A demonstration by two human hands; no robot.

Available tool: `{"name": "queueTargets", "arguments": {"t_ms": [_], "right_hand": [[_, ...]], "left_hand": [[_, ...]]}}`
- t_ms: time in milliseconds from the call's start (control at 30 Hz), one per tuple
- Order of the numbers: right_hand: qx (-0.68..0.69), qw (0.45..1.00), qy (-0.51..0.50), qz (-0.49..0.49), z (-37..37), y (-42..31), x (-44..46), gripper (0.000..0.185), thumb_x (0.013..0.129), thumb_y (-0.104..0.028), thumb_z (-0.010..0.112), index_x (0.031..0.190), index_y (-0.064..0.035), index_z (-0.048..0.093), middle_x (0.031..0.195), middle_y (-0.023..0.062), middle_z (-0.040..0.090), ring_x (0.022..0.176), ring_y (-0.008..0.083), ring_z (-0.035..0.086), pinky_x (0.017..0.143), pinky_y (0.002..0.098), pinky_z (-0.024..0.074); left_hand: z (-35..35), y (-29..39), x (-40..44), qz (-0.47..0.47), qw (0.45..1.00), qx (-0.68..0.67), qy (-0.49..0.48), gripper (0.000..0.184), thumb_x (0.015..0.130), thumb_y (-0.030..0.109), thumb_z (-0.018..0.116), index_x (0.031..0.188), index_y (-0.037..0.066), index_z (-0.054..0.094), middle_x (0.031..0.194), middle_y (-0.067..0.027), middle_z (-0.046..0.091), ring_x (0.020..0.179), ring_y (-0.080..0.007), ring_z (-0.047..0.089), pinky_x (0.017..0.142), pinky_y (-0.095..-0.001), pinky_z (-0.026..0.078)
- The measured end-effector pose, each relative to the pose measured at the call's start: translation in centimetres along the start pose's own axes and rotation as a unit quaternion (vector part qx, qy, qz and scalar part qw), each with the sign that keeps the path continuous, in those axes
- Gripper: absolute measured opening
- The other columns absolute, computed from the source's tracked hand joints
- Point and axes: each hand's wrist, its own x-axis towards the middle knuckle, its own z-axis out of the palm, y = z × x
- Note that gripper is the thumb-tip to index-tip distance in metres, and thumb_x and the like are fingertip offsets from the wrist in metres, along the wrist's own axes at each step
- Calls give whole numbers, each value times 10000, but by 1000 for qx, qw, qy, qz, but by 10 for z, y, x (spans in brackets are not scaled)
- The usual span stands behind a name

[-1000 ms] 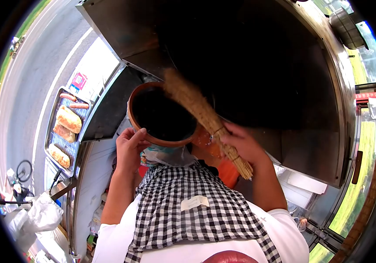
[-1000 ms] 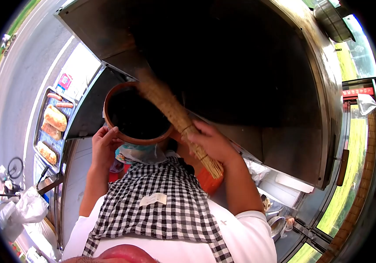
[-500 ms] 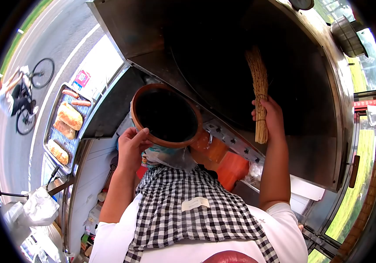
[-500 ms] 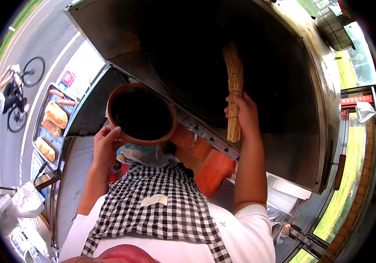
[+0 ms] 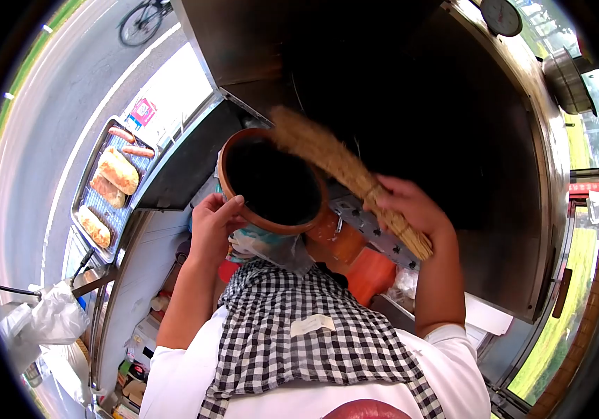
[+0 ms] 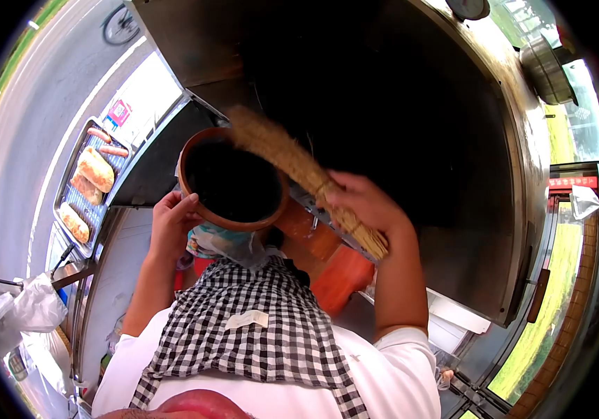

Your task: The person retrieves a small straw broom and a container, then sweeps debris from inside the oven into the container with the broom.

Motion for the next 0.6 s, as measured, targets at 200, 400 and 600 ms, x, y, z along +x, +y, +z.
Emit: {"name": "queueTargets", "arguments": {"t_ms": [200, 400, 600], "right_hand": [[112, 993, -2, -41, 27, 29, -39, 698, 879, -100, 628, 1511, 14, 355, 1078, 145, 680, 734, 142, 638, 674, 272, 538], [-5, 996, 37, -80, 59, 61, -52, 703, 897, -161, 650, 1518, -16, 355, 1128, 133, 655, 830, 147, 638, 755, 286, 538], [-178, 981, 64, -37, 67, 99, -52, 666, 928, -216, 638, 1499, 2, 370, 1258, 214, 615, 1043, 229, 655, 903, 319, 522]], "left_hand": [[0, 0, 2, -8, 1000, 9, 3, 187, 881, 167, 746, 878, 74, 584, 783, -20, 648, 651, -85, 631, 648, -249, 569], [-3, -2, 3, -10, 1000, 0, 5, 165, 883, 158, 737, 880, 79, 592, 761, -7, 636, 625, -78, 613, 633, -240, 560], [-6, -9, 2, -12, 1000, 21, -3, 192, 870, 142, 754, 858, 75, 575, 781, -18, 655, 615, -86, 622, 624, -235, 557]]}}
